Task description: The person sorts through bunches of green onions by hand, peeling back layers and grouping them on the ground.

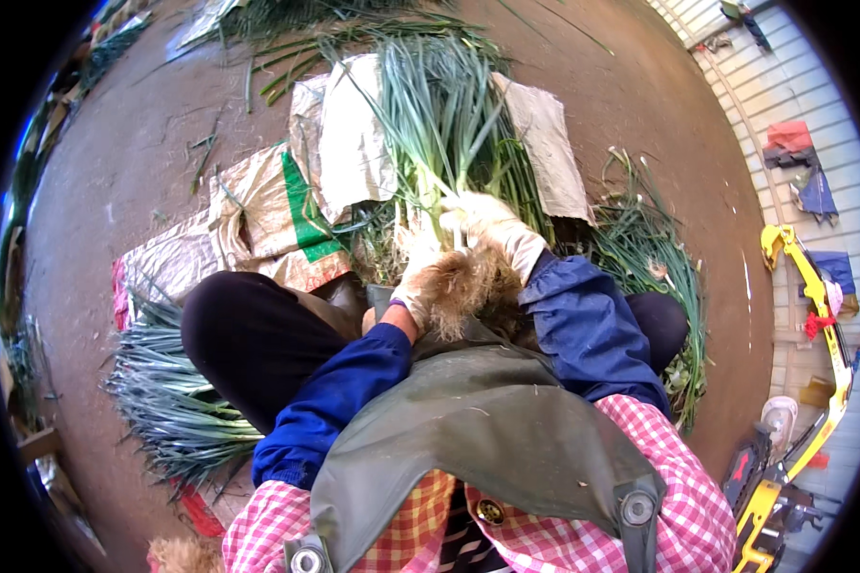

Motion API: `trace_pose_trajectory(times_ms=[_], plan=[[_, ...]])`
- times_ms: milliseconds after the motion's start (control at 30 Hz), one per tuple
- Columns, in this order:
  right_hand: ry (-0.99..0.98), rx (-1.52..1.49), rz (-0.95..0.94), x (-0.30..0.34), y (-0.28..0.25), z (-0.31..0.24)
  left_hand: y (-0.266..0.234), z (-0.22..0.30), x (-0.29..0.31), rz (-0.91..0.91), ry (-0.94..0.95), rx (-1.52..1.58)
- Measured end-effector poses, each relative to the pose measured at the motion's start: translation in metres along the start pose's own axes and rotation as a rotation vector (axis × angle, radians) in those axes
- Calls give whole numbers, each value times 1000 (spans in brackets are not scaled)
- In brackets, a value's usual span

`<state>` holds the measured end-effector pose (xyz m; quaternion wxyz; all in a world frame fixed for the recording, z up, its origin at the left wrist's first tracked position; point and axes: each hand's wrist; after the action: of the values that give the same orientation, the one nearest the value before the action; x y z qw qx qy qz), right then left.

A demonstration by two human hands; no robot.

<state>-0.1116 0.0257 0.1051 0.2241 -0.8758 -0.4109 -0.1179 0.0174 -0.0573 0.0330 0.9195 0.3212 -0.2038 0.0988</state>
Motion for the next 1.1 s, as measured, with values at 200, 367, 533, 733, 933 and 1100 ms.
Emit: trace_pose_trajectory(times_ms=[200,367,533,733,933,1100], plan=[[4,167,-3,-5,-10,53,12,-3,-13,67,274,-433],[92,-916,-125,36,6,-1,-14,-28,-28,221,149,-655],[-84,-1002,-121,99,-67,-39,-7,-19,-12,-25,-300,54],[182,-374,559,242,-196,-28,1,14,5,-11,-213,215],[716,885,521,298,-271,66,24,34,8,-366,-56,510],[-79,302,359,106,-149,20,13,22,-7,-161,52,321]])
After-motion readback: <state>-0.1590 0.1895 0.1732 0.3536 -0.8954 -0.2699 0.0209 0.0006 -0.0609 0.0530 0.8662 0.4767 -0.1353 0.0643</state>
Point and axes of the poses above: each hand's wrist, its own x-axis away from the middle knuckle, its own y-axis out of the palm, z = x × y, and after that the axes turned 11 degrees about -x, right-handed
